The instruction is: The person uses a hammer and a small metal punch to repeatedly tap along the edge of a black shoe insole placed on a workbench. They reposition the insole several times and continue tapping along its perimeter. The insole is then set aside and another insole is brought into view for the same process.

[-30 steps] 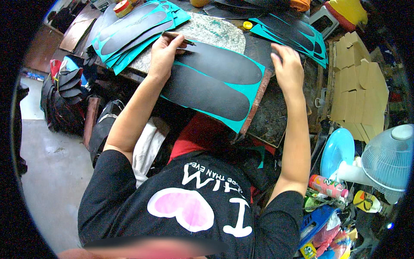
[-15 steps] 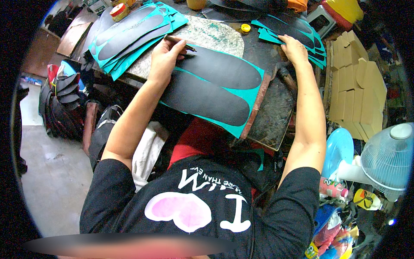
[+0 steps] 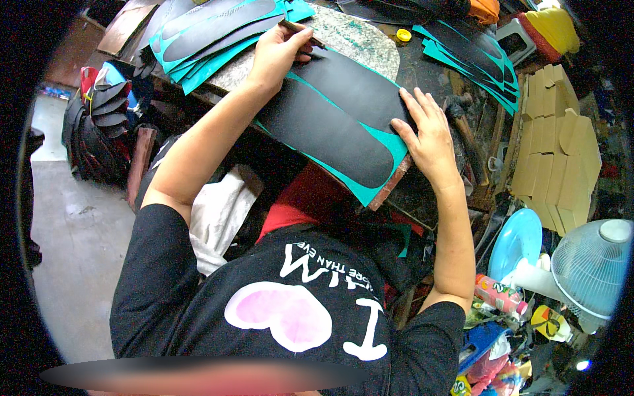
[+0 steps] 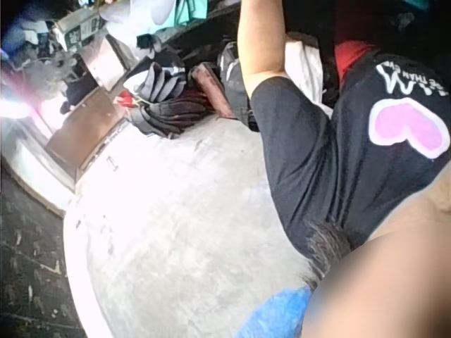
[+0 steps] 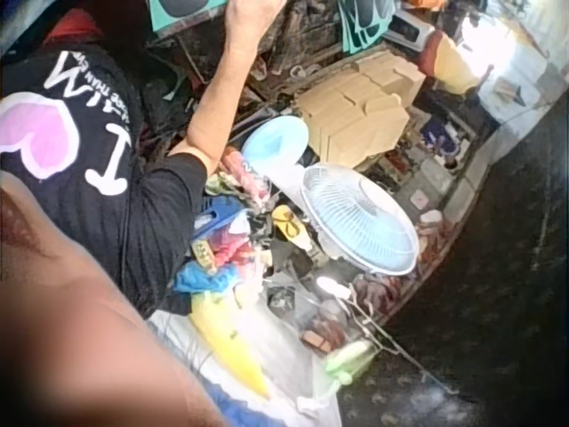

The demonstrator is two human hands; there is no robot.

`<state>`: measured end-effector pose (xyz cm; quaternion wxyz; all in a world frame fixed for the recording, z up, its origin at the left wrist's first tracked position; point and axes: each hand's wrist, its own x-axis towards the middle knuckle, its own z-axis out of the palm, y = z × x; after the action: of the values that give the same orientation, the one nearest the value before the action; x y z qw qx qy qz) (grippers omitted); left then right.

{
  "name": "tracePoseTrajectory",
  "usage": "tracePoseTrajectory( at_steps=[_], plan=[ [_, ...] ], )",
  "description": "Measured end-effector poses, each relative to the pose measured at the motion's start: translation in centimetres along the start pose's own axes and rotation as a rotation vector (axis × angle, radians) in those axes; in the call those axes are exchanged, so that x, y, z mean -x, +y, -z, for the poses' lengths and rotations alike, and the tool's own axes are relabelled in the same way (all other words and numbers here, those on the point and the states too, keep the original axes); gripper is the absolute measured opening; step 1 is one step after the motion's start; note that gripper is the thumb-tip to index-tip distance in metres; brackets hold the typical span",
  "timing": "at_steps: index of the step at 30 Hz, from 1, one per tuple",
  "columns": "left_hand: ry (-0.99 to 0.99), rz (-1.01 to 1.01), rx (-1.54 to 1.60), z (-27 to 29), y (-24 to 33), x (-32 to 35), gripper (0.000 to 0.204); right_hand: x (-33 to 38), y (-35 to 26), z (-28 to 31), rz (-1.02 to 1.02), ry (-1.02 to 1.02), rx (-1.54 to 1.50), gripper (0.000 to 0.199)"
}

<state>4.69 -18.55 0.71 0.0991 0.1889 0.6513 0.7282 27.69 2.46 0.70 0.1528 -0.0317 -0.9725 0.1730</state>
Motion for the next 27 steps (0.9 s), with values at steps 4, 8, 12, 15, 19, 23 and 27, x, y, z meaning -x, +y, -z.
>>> tracePoseTrajectory(
  at_steps=[4, 8, 12, 15, 19, 23, 27],
  plan=[
    [0.128, -0.232, -0.103, 0.4, 0.0, -1.1, 0.019, 1.1, -0.7, -0.2, 0.007, 0.027, 0.075, 0.055],
    [0.074, -0.11, 0.006, 2.4, -0.2, -0.5, 0.018, 2.4, -2.2, -1.6, -0.197, 0.302, -0.206, 0.055],
    [0.135, 0.018, 0.145, 3.4, -0.3, 1.9, 0.015, 1.8, -1.3, -2.0, -0.136, 0.244, -0.155, 0.054],
    [0.165, -0.015, 0.224, 3.4, 0.0, 4.2, 0.016, 0.6, 0.2, -1.6, -0.064, 0.172, -0.066, 0.049],
    [0.144, -0.073, 0.15, 3.3, 0.6, 4.4, 0.016, 0.2, 0.6, -1.5, -0.066, 0.148, -0.018, 0.048],
    [0.101, -0.052, 0.089, 3.3, 0.6, 2.8, 0.015, 0.6, 0.5, -1.9, -0.062, 0.166, -0.014, 0.046],
    [0.119, -0.044, 0.102, 3.4, 0.1, 2.5, 0.012, 1.1, 2.8, -0.3, -0.031, 0.119, -0.207, 0.042]
  ],
)
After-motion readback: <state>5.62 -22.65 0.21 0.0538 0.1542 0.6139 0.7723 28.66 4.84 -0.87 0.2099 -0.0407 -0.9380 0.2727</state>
